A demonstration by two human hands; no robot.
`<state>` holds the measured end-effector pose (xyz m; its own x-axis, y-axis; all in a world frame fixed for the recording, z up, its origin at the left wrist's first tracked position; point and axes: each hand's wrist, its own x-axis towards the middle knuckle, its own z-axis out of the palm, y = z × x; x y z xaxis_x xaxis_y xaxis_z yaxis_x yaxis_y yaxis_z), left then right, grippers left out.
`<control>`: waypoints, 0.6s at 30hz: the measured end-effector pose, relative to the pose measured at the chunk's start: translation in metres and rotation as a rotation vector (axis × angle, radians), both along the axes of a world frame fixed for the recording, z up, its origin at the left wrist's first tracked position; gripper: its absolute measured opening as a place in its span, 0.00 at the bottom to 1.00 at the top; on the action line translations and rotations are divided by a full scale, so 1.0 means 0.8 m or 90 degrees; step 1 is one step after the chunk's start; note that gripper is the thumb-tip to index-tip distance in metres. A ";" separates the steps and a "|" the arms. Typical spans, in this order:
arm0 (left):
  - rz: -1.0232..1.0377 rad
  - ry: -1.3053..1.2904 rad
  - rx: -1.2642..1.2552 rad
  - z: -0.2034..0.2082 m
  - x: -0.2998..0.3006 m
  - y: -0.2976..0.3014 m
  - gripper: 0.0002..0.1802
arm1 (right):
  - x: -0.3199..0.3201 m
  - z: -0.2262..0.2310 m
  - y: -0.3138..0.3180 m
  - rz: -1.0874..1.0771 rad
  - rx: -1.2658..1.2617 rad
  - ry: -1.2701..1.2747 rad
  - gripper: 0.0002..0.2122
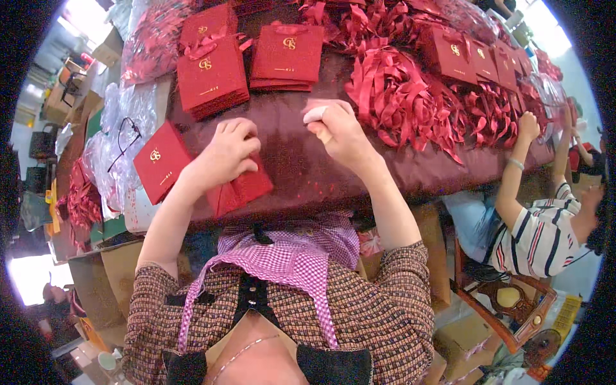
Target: The person takes red ribbons out of a plastic bag and attaches the ribbon handles onto small red gift bags by hand.
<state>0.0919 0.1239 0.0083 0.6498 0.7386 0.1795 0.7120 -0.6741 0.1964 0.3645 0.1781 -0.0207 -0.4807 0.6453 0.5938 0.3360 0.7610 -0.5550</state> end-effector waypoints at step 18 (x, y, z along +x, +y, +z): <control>0.458 -0.558 -0.055 0.016 -0.036 -0.018 0.06 | -0.040 0.029 -0.057 0.016 -0.194 0.207 0.08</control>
